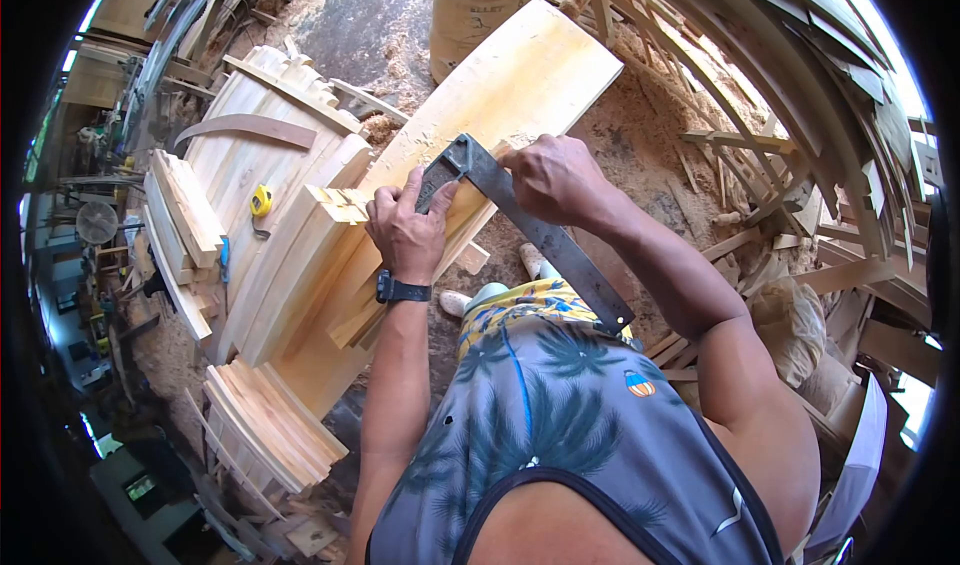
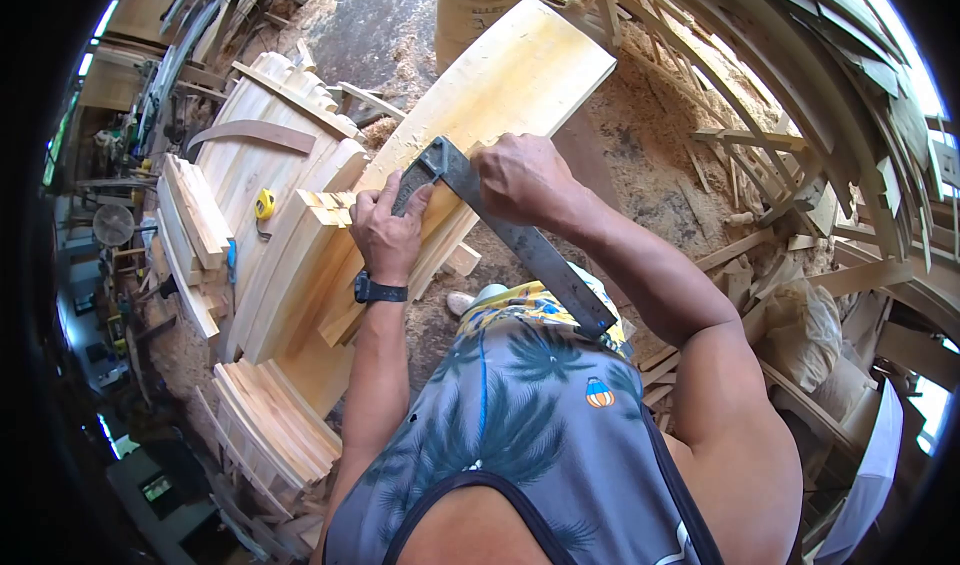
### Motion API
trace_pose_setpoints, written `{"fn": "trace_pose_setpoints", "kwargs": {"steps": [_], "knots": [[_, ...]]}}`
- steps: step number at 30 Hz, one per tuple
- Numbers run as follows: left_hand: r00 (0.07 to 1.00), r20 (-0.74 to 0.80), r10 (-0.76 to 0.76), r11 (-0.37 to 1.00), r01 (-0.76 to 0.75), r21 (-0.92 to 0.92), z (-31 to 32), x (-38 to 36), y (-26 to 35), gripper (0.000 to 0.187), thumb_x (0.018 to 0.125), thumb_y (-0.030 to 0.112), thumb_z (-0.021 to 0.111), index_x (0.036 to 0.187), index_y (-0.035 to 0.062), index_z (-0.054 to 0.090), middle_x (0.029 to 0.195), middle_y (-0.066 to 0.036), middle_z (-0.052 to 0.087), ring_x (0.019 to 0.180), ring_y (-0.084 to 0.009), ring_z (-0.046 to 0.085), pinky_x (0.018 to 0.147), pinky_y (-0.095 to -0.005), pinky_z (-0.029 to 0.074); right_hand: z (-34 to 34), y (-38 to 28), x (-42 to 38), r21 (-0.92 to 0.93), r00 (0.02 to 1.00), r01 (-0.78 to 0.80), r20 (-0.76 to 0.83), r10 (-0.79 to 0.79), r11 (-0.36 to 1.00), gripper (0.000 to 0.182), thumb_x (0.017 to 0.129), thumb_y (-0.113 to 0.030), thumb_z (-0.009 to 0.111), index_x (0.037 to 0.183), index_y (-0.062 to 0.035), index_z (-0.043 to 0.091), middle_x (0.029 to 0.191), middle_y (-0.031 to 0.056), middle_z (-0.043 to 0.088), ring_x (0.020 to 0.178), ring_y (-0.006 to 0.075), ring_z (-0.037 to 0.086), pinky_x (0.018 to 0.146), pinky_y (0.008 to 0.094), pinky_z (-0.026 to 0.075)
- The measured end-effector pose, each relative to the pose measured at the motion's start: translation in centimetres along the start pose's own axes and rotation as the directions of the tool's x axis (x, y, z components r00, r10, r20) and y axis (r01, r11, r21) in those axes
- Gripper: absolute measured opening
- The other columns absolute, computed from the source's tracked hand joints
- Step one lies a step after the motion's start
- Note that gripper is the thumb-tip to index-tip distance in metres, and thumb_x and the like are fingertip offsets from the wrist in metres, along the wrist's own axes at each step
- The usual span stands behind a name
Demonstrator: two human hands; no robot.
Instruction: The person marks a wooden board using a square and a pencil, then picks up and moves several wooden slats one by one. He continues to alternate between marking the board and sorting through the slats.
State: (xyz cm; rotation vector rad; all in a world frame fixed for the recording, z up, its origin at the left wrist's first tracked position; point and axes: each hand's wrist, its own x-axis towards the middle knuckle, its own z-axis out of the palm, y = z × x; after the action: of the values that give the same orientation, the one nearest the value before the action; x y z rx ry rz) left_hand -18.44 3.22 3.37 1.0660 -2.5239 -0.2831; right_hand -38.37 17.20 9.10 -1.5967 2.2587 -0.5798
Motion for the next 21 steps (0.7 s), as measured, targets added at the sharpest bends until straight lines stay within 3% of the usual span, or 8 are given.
{"fn": "trace_pose_setpoints", "kwargs": {"steps": [3,5,7,13,16,17,19,21], "knots": [[0.993,-0.084,0.078,0.997,-0.076,0.03,-0.1,0.0,0.2,0.063,0.089,0.063,0.071,0.123,0.0102,0.077,0.086,-0.01,0.055,0.084,-0.0297,0.057,0.079,-0.0438,0.048,-2.3,-1.1,-1.5,-0.138,0.985,0.012,0.174,0.012,0.99,0.022,0.074,-0.01,0.056,0.084,-0.0075,0.076,0.07,0.0233,0.068,0.068,0.042,0.07,0.065,0.0518,0.057],[1.0,-0.009,0.005,1.0,-0.005,0.008,0.2,0.0,-0.1,0.067,0.089,0.071,0.065,0.126,0.017,0.076,0.096,-0.01,0.056,0.094,-0.0314,0.057,0.085,-0.048,0.046,-3.3,-1.4,-2.7,-0.126,0.96,-0.044,0.269,0.076,0.991,0.019,0.073,-0.013,0.06,0.07,0.0018,0.071,0.071,0.0276,0.068,0.068,0.0433,0.072,0.066,0.0495,0.059],[1.0,-0.008,0.002,1.0,-0.002,0.002,0.1,0.1,-0.1,0.067,0.089,0.071,0.065,0.126,0.0167,0.076,0.096,-0.01,0.056,0.094,-0.0315,0.057,0.085,-0.048,0.046,-3.4,-1.2,-3.8,-0.131,0.965,-0.084,0.238,0.114,0.988,0.018,0.073,-0.012,0.059,0.072,0.001,0.071,0.074,0.0259,0.07,0.072,0.0432,0.072,0.07,0.0504,0.059],[0.998,-0.049,0.035,0.999,-0.035,0.011,0.0,0.0,0.1,0.064,0.089,0.066,0.069,0.125,0.0135,0.077,0.092,-0.01,0.056,0.09,-0.0305,0.057,0.083,-0.0461,0.047,1.7,1.5,-6.3,0.264,0.945,-0.312,-0.017,0.328,0.913,0.028,0.09,-0.018,0.058,0.099,0.0002,0.077,0.085,0.0226,0.074,0.08,0.0404,0.074,0.078,0.0497,0.058],[1.0,-0.012,0.006,1.0,-0.006,-0.002,0.0,0.0,-0.2,0.069,0.089,0.069,0.067,0.129,0.0131,0.074,0.097,-0.011,0.058,0.096,-0.0321,0.057,0.087,-0.0478,0.047,3.2,1.5,-8.2,0.715,0.899,-0.437,0.337,0.279,0.545,0.047,0.101,-0.039,0.065,0.112,0.0058,0.07,0.091,0.0133,0.073,0.075,0.0235,0.073,0.072,0.0395,0.058],[1.0,0.008,0.005,1.0,-0.005,-0.016,0.0,-0.1,-0.3,0.073,0.089,0.069,0.067,0.132,0.0098,0.071,0.098,-0.013,0.058,0.097,-0.033,0.058,0.088,-0.0479,0.047,3.5,0.8,-8.7,0.803,0.832,-0.545,0.481,0.276,0.241,0.046,0.101,-0.035,0.067,0.117,0.0075,0.066,0.087,0.0113,0.07,0.072,0.0184,0.071,0.067,0.034,0.057],[0.998,-0.048,0.028,0.998,-0.03,-0.046,-0.6,-0.2,-0.4,0.075,0.09,0.064,0.07,0.137,0.0047,0.066,0.101,-0.016,0.061,0.098,-0.0341,0.06,0.088,-0.0471,0.049,2.6,0.5,-8.8,0.822,0.818,-0.553,0.504,0.278,0.136,0.046,0.099,-0.03,0.071,0.122,0.0076,0.063,0.09,0.0113,0.069,0.07,0.0139,0.069,0.063,0.0292,0.056],[0.994,-0.098,0.058,0.995,-0.065,-0.072,-1.5,-0.5,-1.3,0.078,0.091,0.058,0.073,0.141,-0.0004,0.061,0.103,-0.019,0.064,0.099,-0.0353,0.063,0.089,-0.0464,0.051,1.4,0.4,-8.8,0.829,0.836,-0.52,0.443,0.325,0.205,0.045,0.098,-0.029,0.073,0.121,0.0079,0.064,0.092,0.0117,0.069,0.07,0.0142,0.069,0.063,0.0294,0.056]]}}
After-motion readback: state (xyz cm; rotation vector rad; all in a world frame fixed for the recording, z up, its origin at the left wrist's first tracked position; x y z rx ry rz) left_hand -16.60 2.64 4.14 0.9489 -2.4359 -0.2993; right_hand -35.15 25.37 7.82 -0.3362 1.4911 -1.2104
